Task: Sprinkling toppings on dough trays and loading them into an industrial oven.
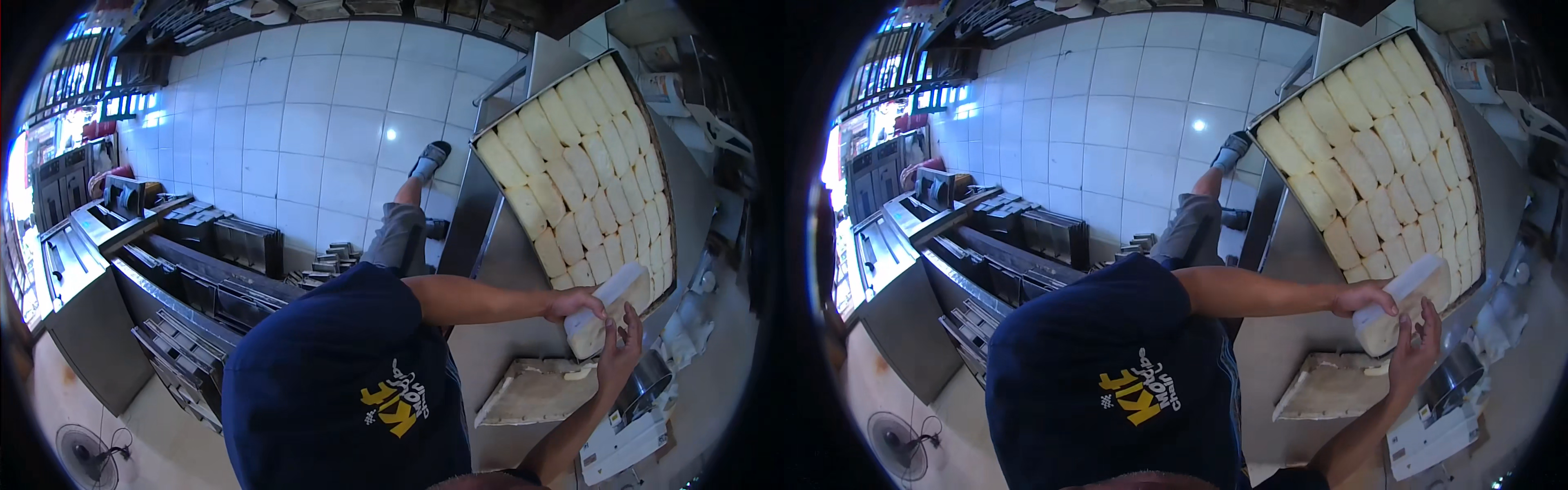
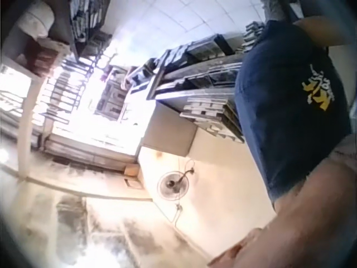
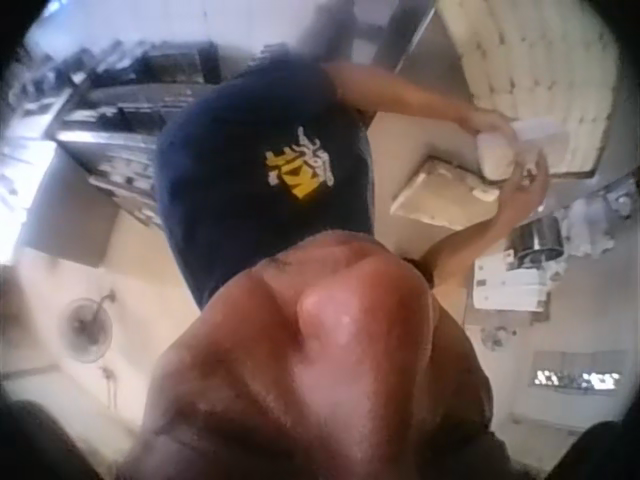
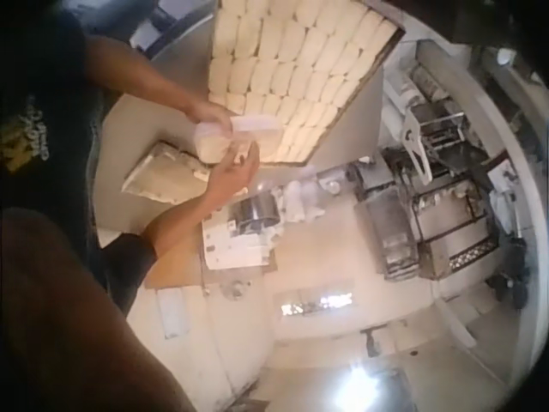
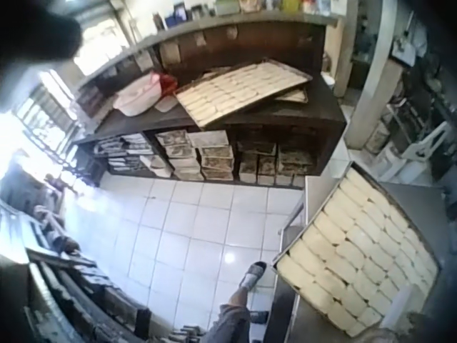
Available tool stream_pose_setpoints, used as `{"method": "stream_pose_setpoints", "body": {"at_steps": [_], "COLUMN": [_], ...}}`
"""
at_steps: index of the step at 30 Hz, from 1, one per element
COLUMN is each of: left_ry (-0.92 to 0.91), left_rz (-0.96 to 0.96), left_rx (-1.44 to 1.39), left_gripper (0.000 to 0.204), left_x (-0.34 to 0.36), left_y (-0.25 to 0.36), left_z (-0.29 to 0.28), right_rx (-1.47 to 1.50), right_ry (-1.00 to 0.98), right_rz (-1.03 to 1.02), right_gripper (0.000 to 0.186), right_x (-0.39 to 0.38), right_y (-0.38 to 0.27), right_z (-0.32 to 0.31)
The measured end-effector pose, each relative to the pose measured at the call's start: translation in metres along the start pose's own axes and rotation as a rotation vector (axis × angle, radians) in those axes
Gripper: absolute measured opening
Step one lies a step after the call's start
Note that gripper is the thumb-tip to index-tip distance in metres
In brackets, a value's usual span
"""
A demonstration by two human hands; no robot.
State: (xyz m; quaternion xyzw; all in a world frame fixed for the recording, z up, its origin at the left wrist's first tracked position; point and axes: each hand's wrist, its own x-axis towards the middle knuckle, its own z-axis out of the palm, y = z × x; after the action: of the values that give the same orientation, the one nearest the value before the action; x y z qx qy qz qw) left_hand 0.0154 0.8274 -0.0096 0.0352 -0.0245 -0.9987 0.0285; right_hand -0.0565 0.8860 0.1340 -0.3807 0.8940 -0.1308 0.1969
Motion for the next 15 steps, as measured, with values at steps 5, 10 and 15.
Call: {"method": "stream_pose_setpoints", "body": {"at_steps": [5,10,15], "left_ry": [-0.049,-0.058,-0.031], "left_rz": [-0.025,-0.011,-0.005], "left_rx": [-0.019,-0.014,-0.033], "left_gripper": [0.057,0.056,0.05], "left_x": [0.012,0.008,0.005], "left_y": [-0.005,-0.008,-0.011], "left_z": [-0.006,-0.005,-0.004], "right_rx": [0.015,0.024,-0.006], "right_ry": [-0.014,-0.051,-0.057], "right_rz": [0.005,0.029,0.042], "right_gripper": [0.035,0.036,0.031], "right_x": [0.003,0.001,-0.002], "right_y": [0.006,0.01,0.008], "right_z": [0.004,0.011,0.016]}}
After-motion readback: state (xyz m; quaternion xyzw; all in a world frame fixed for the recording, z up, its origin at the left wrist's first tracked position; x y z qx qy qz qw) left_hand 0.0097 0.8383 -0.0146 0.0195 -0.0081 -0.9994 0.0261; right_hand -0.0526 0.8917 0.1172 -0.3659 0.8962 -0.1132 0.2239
